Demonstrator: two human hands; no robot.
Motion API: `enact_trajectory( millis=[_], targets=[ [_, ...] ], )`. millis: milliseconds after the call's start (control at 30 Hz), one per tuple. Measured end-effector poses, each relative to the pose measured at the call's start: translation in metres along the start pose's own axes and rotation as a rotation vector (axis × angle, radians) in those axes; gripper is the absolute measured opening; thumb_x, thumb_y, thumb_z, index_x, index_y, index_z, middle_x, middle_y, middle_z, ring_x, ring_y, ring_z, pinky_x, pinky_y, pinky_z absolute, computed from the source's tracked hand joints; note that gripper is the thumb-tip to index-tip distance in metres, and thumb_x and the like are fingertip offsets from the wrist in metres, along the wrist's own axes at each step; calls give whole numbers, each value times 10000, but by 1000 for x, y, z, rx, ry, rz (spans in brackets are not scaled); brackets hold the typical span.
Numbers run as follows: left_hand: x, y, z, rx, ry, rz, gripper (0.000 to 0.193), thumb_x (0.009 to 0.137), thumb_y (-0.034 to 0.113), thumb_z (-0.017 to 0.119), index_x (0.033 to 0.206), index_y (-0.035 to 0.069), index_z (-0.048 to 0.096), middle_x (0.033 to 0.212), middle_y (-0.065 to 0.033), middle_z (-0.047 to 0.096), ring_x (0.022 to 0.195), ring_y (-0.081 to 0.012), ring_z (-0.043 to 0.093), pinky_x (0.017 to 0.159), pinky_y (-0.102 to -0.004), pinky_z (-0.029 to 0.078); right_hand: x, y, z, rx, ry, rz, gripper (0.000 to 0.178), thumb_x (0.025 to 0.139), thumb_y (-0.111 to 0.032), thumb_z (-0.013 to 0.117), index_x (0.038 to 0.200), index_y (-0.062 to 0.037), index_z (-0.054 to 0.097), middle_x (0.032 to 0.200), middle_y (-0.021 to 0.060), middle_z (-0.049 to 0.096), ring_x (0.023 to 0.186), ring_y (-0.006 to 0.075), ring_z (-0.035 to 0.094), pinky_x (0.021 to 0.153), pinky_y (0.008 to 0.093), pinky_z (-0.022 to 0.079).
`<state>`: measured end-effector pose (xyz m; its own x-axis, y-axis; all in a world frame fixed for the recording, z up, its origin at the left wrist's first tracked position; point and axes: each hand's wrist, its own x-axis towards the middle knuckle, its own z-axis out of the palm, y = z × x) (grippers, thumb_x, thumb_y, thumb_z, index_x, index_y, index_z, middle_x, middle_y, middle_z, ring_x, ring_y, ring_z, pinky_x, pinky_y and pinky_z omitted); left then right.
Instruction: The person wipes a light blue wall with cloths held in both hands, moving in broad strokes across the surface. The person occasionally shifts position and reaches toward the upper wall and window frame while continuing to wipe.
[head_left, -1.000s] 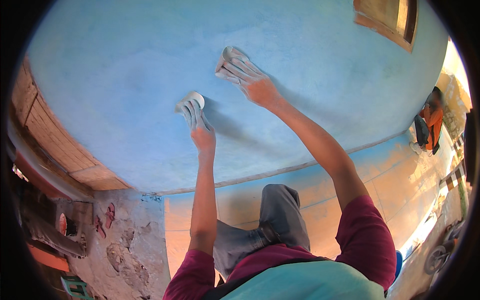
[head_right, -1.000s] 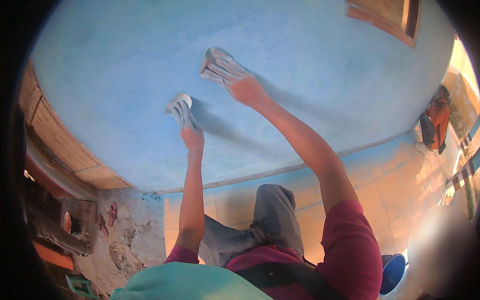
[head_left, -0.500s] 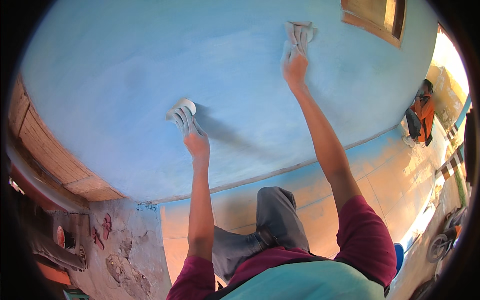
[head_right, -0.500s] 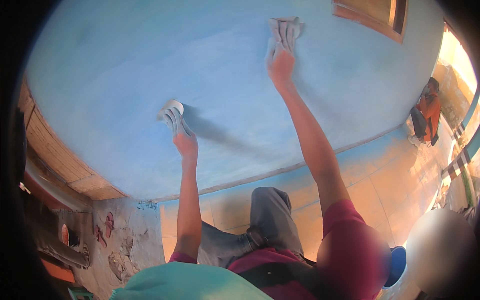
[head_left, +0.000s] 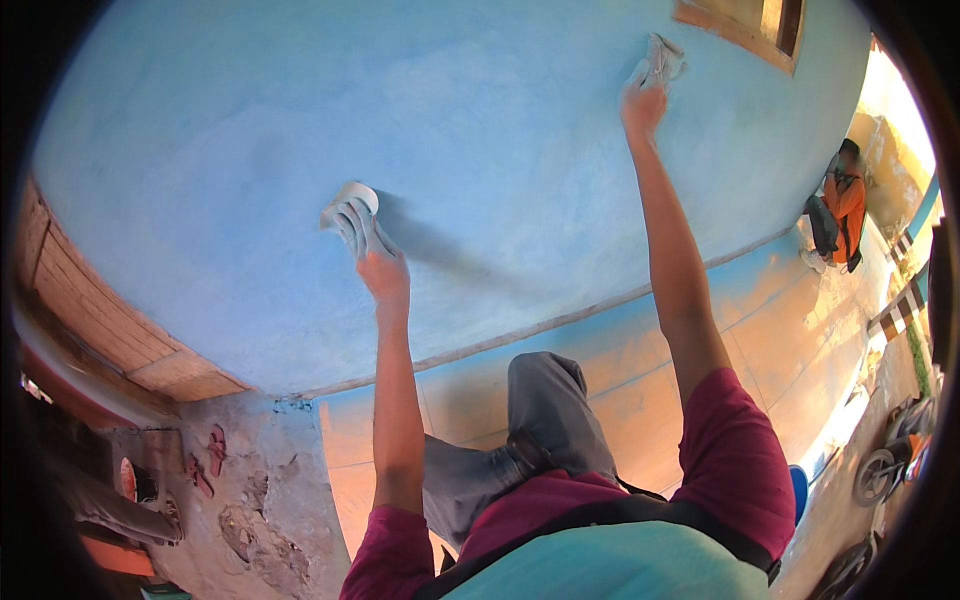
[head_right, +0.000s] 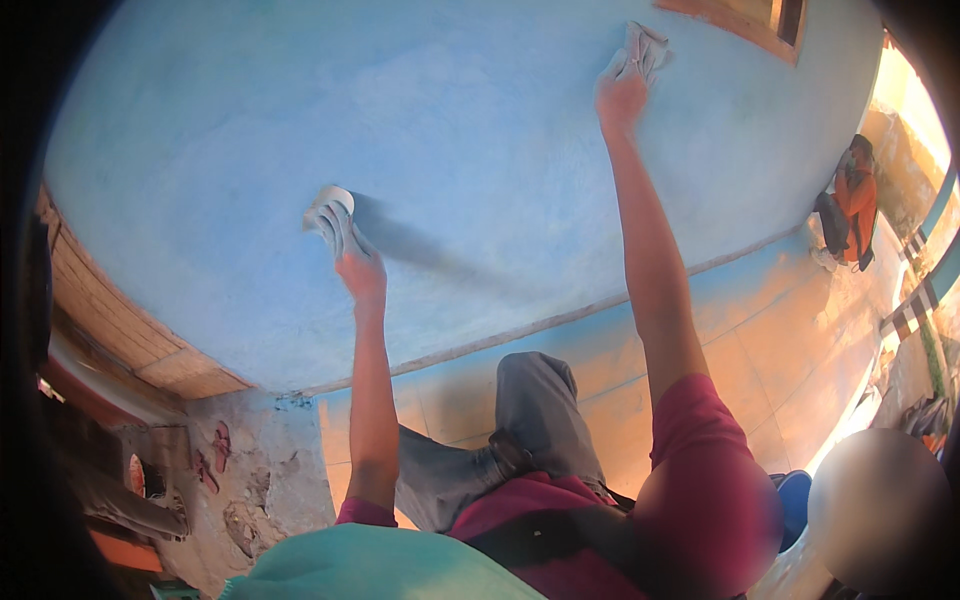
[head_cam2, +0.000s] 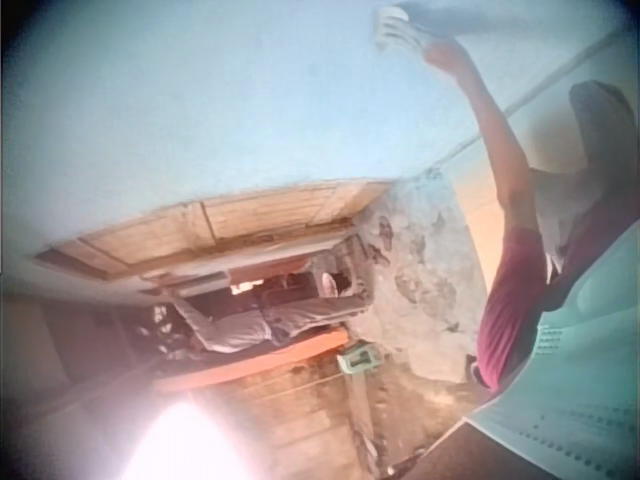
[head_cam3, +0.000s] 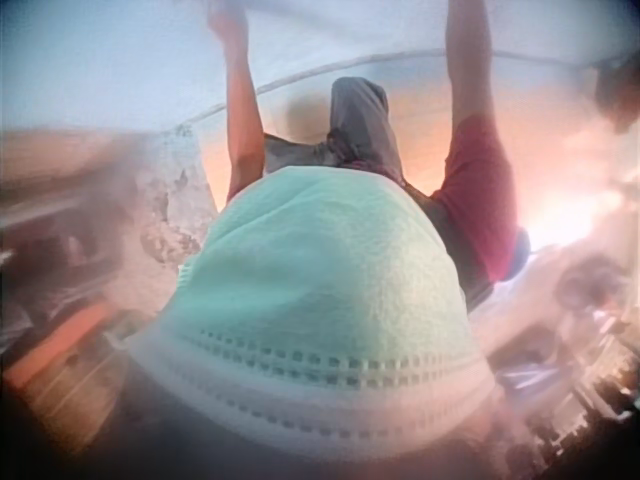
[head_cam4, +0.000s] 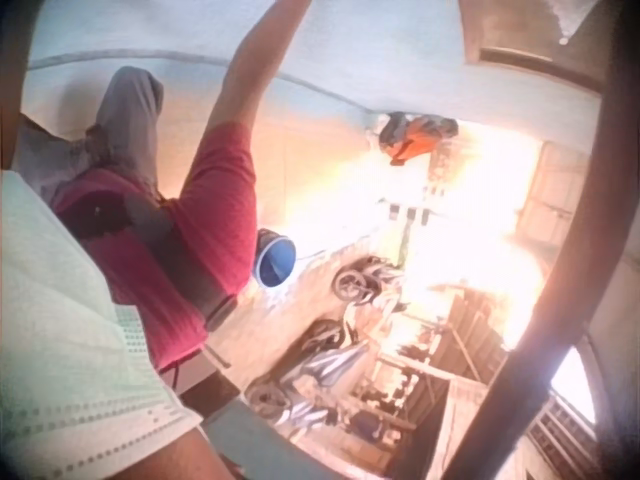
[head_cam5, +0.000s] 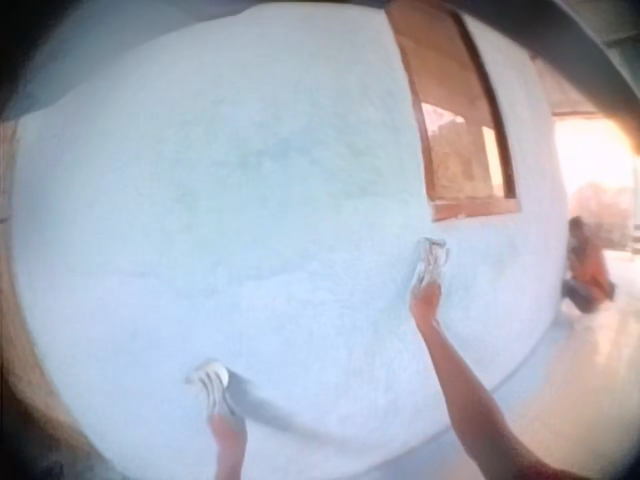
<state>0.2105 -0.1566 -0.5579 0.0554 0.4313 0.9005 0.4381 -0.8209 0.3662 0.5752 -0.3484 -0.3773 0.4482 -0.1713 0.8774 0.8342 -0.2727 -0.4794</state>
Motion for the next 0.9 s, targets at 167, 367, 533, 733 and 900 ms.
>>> enact_trajectory(
  millis=[167,367,533,733,900],
  targets=[
    [1,13,5,-34,14,-116,500,1029,21,500,1515,-36,396,1563,-279,373,1463,-478,310,1195,-565,304,-96,-50,2,34,-156,-242,440,1050,-147,461,1487,-144,518,1578,80,444,1481,389,341,1197,445,331],
    [54,26,9,-44,141,-44,473,1029,27,496,1497,-18,439,1547,-253,418,1452,-495,323,1179,-583,315,-175,-18,-19,-76,-351,-385,429,1020,-117,525,1447,-154,559,1565,75,462,1467,401,356,1188,524,334],
    [127,50,8,-39,254,77,465,1027,60,526,1484,-3,466,1521,-245,455,1432,-486,365,1161,-582,345,-186,-10,-17,-103,-387,-386,438,1017,-114,528,1452,-159,556,1562,79,464,1461,407,363,1192,535,320],
    [140,106,42,-61,175,340,461,1016,118,576,1466,38,513,1506,-160,510,1416,-442,419,1156,-544,378,-189,-7,-10,-75,-369,-396,471,1004,-105,544,1469,-179,539,1573,69,451,1465,386,365,1198,541,306],
    [147,109,34,-23,97,442,421,1016,135,576,1429,54,567,1488,-131,542,1409,-416,443,1163,-529,371,-182,2,-16,-130,-380,-413,494,981,-78,557,1463,-187,543,1589,51,431,1473,380,351,1205,546,293]
  ],
)
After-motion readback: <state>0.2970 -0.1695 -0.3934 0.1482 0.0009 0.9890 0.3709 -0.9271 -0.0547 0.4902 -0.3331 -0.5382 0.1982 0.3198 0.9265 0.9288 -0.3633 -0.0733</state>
